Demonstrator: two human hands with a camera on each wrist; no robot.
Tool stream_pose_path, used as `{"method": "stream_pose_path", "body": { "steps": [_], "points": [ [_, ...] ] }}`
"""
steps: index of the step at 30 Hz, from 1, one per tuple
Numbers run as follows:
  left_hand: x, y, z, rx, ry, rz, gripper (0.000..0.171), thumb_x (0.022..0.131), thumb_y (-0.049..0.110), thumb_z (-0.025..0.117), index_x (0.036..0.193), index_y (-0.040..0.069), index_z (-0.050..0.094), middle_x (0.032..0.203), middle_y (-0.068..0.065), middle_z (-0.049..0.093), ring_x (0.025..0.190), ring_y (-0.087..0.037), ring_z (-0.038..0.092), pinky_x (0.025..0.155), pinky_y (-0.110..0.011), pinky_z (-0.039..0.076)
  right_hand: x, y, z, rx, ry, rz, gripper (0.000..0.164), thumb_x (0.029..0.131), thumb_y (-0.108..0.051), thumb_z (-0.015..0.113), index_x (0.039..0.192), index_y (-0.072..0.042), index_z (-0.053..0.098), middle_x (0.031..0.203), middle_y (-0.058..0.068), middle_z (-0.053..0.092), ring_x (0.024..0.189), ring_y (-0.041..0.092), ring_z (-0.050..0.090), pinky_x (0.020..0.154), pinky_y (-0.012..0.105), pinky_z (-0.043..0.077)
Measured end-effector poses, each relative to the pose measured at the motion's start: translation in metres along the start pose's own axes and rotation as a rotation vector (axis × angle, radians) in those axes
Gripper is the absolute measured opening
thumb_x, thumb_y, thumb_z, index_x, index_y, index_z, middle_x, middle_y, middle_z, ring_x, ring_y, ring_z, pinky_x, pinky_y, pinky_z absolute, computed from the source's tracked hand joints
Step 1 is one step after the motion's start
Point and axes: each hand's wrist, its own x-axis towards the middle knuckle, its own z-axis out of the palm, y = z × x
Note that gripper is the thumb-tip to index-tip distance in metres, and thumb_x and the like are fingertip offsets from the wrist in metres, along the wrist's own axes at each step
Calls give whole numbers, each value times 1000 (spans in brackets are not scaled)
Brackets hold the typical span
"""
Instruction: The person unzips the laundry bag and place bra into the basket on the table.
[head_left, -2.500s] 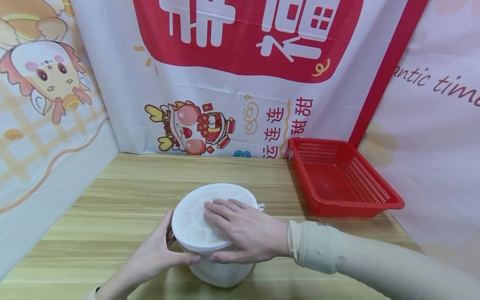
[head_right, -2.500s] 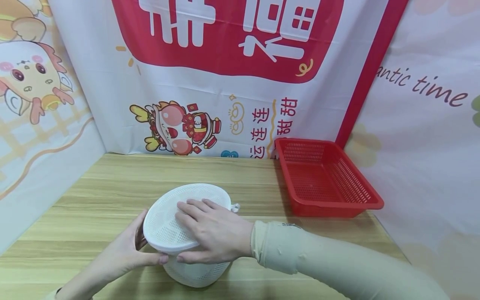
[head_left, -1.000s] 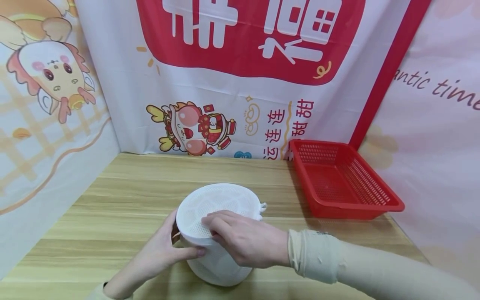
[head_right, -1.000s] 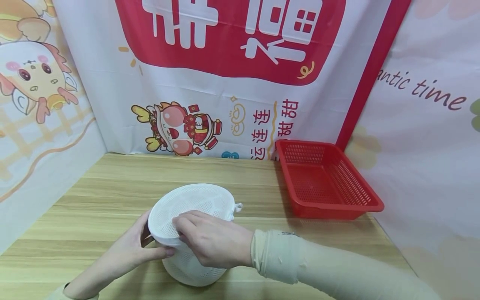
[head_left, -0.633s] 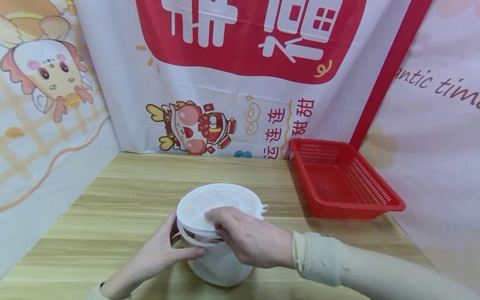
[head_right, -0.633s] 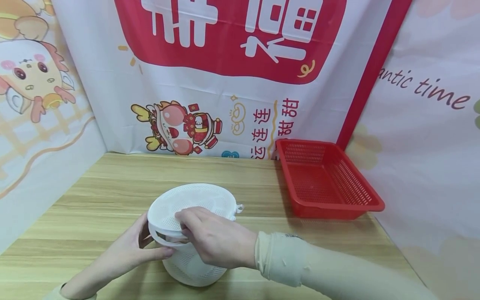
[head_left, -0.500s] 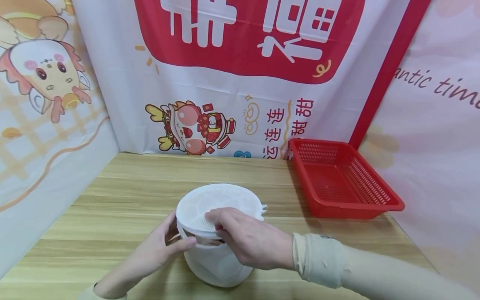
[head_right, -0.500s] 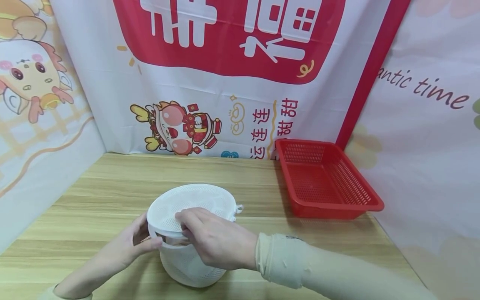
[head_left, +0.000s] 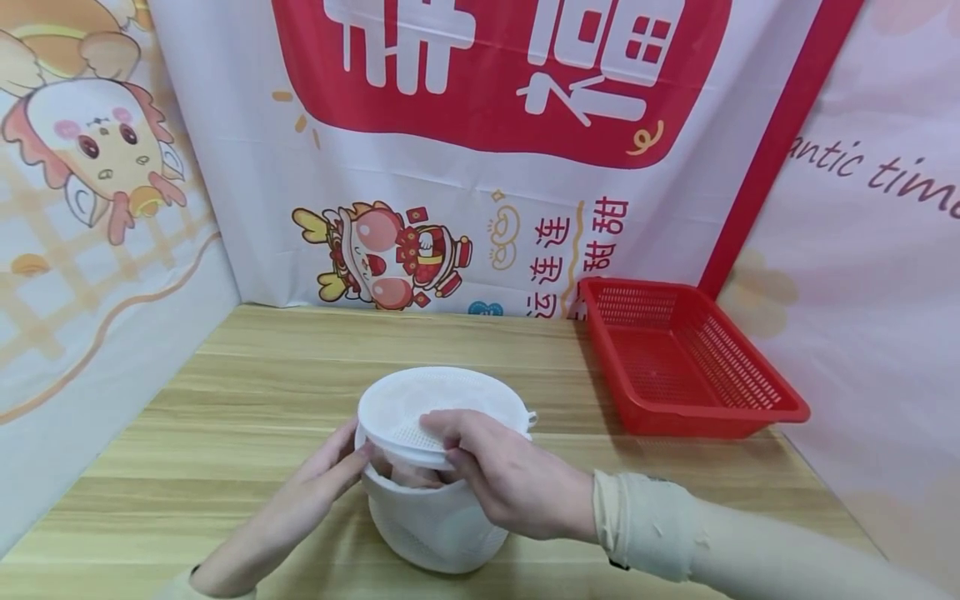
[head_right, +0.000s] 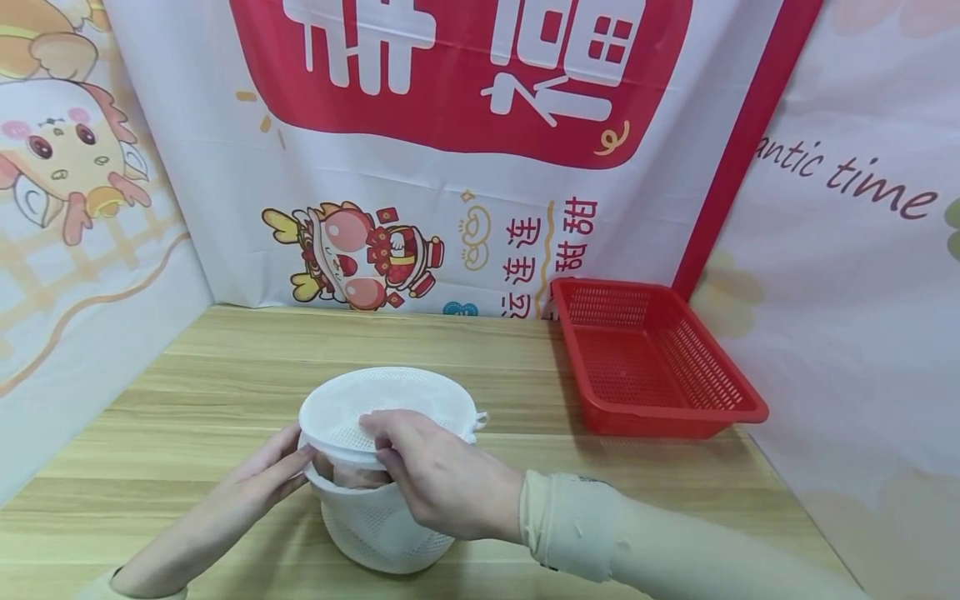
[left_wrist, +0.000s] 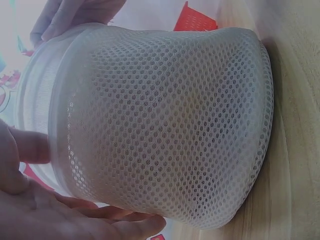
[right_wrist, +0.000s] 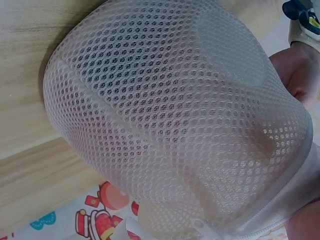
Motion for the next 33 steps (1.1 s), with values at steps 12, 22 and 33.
{"method": "stream_pose_path", "body": {
  "steps": [12, 22, 33],
  "points": [
    [0, -1, 4, 21, 17, 64, 58, 107, 22, 38, 155, -2, 16, 157, -21, 22, 142, -34, 25, 111, -46, 27, -9, -1, -9, -31, 236, -20, 19, 106, -15, 38, 118, -3, 47, 133, 11, 57, 117, 21, 57, 99, 34, 46],
    [2, -1, 9, 41, 55, 143, 51, 106, 11, 36, 150, -11, 21, 153, -25, 29, 139, -34, 30, 102, -19, 31, -26, 0, -18, -73, 441, 116, 14, 105, -10, 44, 112, 0, 48, 121, 11, 64, 103, 22, 65, 85, 39, 55],
    [7, -1, 3, 20, 34, 115, 48, 107, 13, 33, 147, -14, 25, 150, -27, 32, 138, -36, 32, 108, -37, 33, -45, 13, -25, -129, 579, 245, 18, 92, 9, 57, 105, 1, 47, 91, 6, 62, 74, 13, 63, 66, 22, 56]
  ]
}}
